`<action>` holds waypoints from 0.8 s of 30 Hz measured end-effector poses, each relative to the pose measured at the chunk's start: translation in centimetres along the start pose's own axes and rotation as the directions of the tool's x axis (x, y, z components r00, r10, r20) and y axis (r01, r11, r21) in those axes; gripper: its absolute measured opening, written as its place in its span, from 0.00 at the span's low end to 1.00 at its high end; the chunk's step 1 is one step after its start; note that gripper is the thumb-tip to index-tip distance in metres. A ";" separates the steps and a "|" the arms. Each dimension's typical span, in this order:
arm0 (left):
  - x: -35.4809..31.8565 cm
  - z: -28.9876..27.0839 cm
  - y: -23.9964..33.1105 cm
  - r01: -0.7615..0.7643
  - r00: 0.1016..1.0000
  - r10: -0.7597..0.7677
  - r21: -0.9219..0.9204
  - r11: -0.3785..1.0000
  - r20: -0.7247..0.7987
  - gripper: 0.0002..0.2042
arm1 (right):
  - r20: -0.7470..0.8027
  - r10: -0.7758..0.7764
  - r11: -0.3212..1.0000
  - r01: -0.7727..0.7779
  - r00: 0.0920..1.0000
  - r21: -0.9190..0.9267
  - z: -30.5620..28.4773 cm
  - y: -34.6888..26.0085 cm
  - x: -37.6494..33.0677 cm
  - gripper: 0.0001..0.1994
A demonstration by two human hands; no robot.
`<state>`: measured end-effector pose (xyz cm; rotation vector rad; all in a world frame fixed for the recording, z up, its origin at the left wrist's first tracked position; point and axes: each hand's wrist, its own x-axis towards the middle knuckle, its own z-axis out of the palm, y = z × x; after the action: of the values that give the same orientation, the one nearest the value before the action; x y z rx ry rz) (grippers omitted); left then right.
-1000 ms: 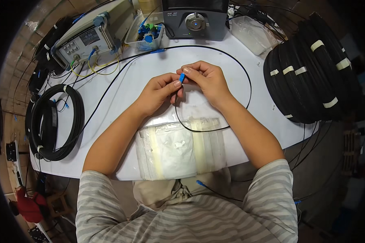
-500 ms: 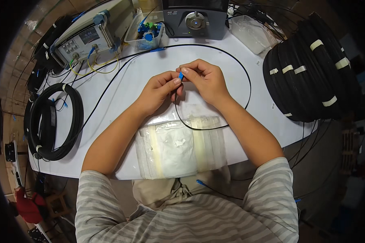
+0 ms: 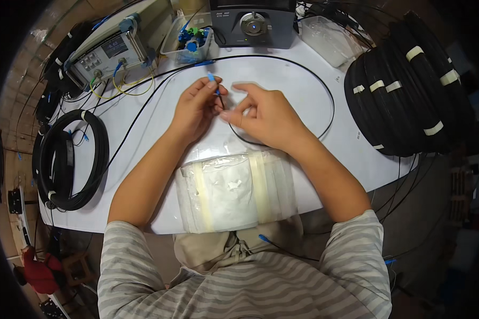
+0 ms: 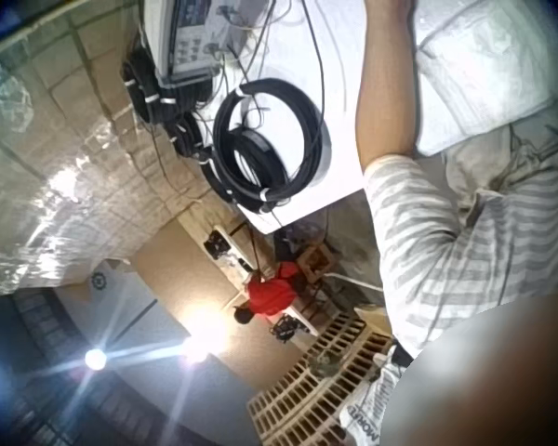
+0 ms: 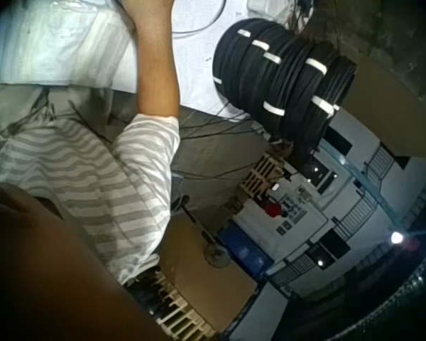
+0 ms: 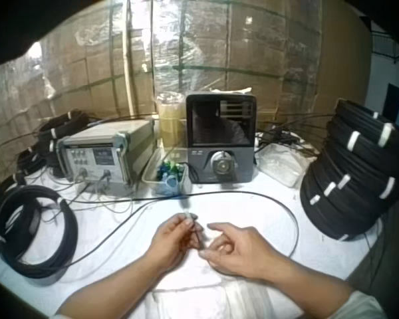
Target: Inspecting a fiber optic connector using a digital microscope and verifying continuity with a visual fault locator.
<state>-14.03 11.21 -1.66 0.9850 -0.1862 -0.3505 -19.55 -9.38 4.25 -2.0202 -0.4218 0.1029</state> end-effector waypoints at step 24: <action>0.4 -0.6 1.4 -0.059 0.995 0.052 -0.081 0.995 -0.081 0.16 | 0.199 0.150 0.964 -0.188 0.968 0.189 -3.5 4.6 1.5 0.14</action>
<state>-13.20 12.27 -0.79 0.9083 -0.1264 -0.2661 -16.13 -13.78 2.06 -1.8442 -0.3368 0.4257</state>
